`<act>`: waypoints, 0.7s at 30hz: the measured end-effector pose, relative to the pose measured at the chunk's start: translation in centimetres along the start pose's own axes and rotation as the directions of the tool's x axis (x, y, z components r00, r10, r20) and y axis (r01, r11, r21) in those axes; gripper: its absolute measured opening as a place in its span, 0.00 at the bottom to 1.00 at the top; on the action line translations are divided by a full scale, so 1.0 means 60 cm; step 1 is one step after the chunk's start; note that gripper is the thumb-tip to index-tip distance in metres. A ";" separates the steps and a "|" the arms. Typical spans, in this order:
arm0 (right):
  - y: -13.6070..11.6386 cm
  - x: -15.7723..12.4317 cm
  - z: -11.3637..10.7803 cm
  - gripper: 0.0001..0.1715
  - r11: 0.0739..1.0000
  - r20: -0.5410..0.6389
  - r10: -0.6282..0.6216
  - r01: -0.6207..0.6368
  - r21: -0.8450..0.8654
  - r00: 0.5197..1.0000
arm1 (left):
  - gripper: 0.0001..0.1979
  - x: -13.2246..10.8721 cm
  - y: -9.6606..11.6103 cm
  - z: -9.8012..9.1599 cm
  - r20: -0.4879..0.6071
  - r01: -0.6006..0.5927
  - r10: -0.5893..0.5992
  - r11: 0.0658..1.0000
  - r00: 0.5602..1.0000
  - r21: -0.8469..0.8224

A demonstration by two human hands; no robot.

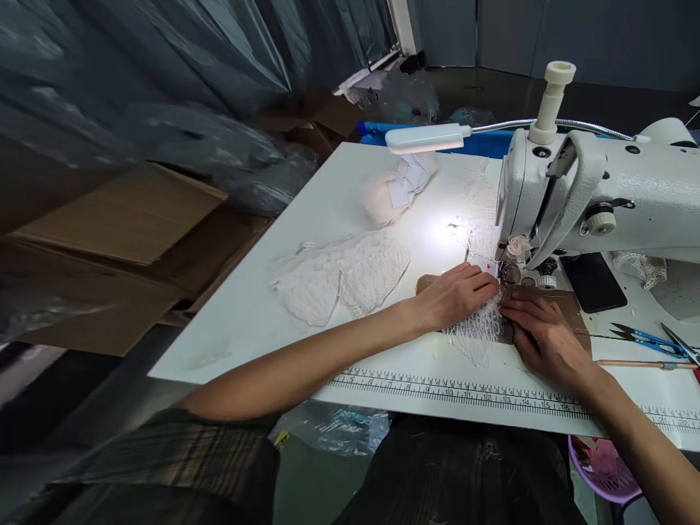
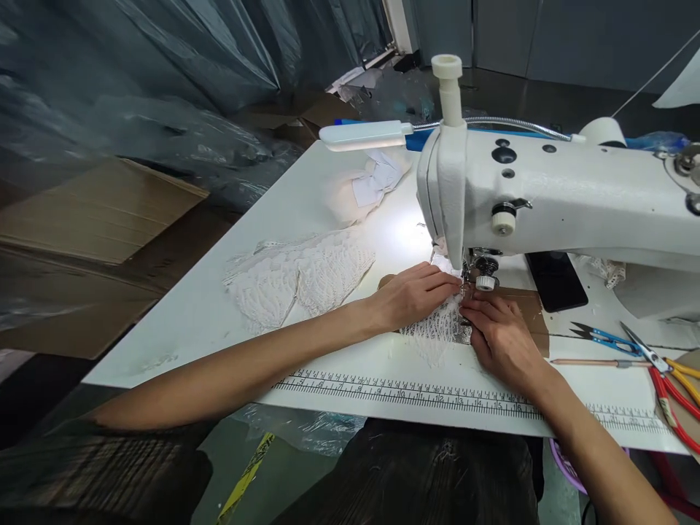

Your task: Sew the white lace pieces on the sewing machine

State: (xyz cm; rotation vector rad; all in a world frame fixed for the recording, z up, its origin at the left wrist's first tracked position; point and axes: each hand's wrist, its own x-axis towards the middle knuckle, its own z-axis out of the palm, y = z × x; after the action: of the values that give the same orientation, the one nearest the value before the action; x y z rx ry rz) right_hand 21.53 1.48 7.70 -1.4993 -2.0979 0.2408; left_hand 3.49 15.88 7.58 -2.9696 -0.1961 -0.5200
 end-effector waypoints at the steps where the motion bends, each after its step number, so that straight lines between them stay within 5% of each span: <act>1: 0.002 0.000 -0.001 0.21 1.000 -0.009 0.007 -0.007 0.016 1.000 | 0.13 -0.004 0.003 -0.005 0.032 -0.002 0.002 1.000 0.999 0.003; 6: 0.010 0.013 -0.015 0.19 0.995 -0.048 0.020 -0.015 0.100 0.999 | 0.19 -0.018 0.028 -0.032 0.173 0.049 -0.052 0.999 0.984 0.021; 11: -0.006 0.034 -0.014 0.19 0.998 0.079 -0.069 0.069 0.002 0.995 | 0.20 -0.011 0.024 -0.041 0.253 0.052 -0.072 0.995 0.965 0.082; 21: -0.026 0.004 0.011 0.24 0.986 0.045 0.080 -0.073 -0.151 0.996 | 0.20 -0.005 0.004 -0.035 0.200 0.066 -0.063 0.998 0.978 -0.007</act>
State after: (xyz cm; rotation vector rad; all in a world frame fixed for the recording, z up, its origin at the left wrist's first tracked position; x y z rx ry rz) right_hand 19.83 1.24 7.91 -1.6797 -2.1417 0.1543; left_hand 2.55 15.33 9.39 -3.0352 -0.3095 -0.2285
